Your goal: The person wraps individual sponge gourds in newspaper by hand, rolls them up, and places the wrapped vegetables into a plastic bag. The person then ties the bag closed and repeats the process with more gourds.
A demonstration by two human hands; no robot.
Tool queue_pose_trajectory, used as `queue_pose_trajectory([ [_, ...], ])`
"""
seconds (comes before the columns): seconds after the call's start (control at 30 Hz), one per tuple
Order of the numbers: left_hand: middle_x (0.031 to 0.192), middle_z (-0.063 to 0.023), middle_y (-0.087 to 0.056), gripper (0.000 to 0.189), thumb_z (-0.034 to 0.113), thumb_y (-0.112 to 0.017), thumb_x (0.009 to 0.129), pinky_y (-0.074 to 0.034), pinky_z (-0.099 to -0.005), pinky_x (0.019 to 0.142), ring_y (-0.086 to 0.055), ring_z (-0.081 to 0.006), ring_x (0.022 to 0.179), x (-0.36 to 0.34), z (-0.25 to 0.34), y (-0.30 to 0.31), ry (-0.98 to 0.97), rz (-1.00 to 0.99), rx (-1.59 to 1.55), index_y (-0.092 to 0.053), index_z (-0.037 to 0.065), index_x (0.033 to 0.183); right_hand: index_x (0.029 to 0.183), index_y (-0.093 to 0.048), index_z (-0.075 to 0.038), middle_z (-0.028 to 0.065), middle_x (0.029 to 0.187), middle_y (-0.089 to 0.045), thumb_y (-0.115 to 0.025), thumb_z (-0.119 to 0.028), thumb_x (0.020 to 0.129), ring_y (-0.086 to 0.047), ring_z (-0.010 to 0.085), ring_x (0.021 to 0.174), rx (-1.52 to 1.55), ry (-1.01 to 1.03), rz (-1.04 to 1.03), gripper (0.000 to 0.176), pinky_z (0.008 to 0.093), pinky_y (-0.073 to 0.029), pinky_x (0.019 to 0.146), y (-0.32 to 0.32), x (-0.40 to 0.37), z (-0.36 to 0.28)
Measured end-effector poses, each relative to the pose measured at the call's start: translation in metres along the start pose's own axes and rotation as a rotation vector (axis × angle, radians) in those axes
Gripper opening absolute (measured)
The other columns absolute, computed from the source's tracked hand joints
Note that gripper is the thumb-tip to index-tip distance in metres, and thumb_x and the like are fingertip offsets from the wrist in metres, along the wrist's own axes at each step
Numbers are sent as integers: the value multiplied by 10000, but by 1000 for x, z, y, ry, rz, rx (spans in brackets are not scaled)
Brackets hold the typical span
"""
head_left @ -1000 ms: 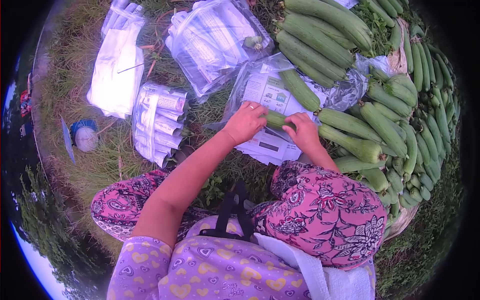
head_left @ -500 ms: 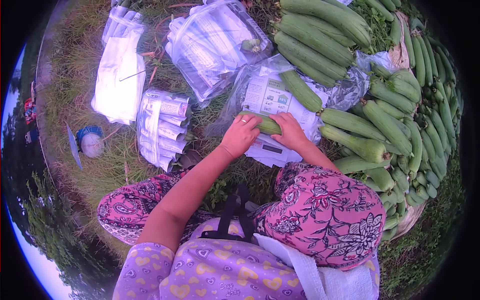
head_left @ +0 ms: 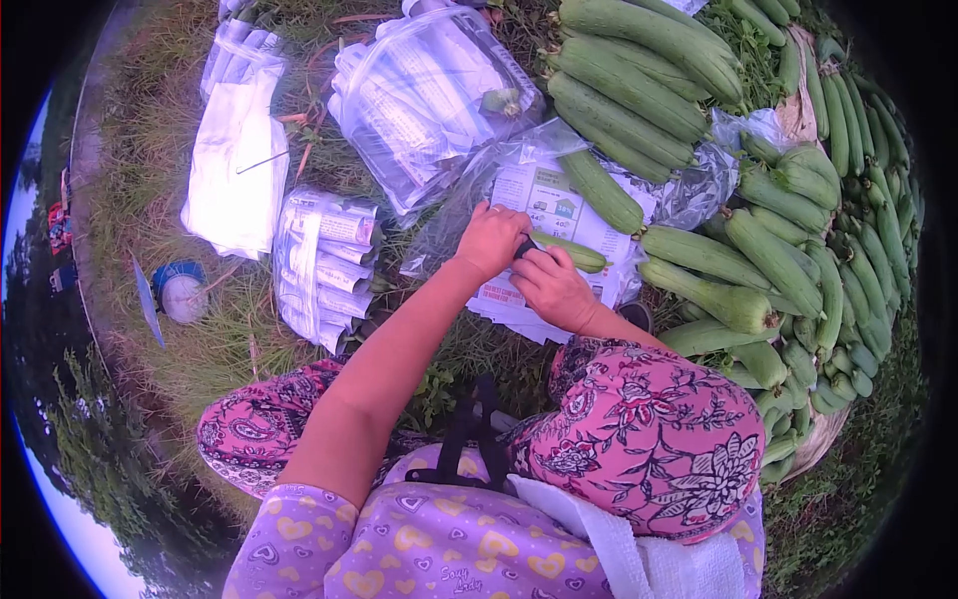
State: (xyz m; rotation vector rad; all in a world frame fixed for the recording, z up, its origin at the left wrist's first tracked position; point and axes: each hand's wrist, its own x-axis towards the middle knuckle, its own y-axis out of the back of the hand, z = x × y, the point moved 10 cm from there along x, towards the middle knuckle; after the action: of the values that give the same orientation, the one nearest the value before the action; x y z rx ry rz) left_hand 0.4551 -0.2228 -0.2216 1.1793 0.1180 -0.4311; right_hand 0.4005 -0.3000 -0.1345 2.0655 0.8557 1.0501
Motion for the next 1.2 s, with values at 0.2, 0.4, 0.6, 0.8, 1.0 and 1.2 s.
queue_pose_trajectory([
  [0.2, 1054, -76, -659, 316, 139, -644, 823, -340, -483, 1045, -576, -264, 1074, 5, -7, 0, 73, 1, -70, -618, 146, 1137, 963, -617, -85, 43, 1020, -556, -561, -133, 777, -525, 203, 1008, 44, -56, -141, 201, 350, -406, 855, -32, -15, 13],
  [0.4, 1085, -79, -637, 311, 129, -683, 793, -386, -459, 980, -562, -276, 1045, -8, 16, 47, -49, 479, 16, -612, 95, 1093, 1104, -570, -108, 61, 1108, -522, -672, -152, 708, -503, 239, 1037, -3, -333, -102, 411, 382, -396, 862, -46, -21, 65],
  [0.6, 1095, -44, -614, 207, 206, -678, 845, -414, -411, 910, -536, -190, 1095, -62, -35, -44, 704, -20, -858, -583, 81, 980, 1144, -546, -139, 71, 1121, -503, -776, -160, 624, -497, 257, 1064, 83, -357, -179, 569, 397, -399, 859, -54, -16, 86],
  [0.8, 1073, -9, -612, 294, 323, -585, 935, -436, -340, 869, -573, -128, 979, -61, -5, -98, 912, -6, -1710, -556, 93, 1115, 1116, -561, -95, 117, 1073, -527, -786, -139, 593, -538, 326, 1041, 269, -435, -35, 571, 399, -460, 874, -36, -7, 104],
  [1.0, 1067, -27, -609, 325, 258, -612, 920, -452, -353, 902, -586, -151, 1013, -21, 0, -86, 693, 160, -1972, -523, 82, 1179, 1138, -593, -42, 114, 1001, -642, -788, -164, 658, -634, 274, 956, 597, -679, -38, 532, 355, -500, 849, -34, -9, 134],
  [1.2, 1027, -57, -620, 328, 216, -648, 883, -514, -376, 839, -620, -180, 937, -20, -7, -52, 655, 345, -2028, -534, 65, 1151, 1130, -609, 9, 92, 1044, -670, -772, -156, 778, -612, 149, 995, 1205, -980, 8, 422, 312, -487, 842, -70, -31, 131],
])
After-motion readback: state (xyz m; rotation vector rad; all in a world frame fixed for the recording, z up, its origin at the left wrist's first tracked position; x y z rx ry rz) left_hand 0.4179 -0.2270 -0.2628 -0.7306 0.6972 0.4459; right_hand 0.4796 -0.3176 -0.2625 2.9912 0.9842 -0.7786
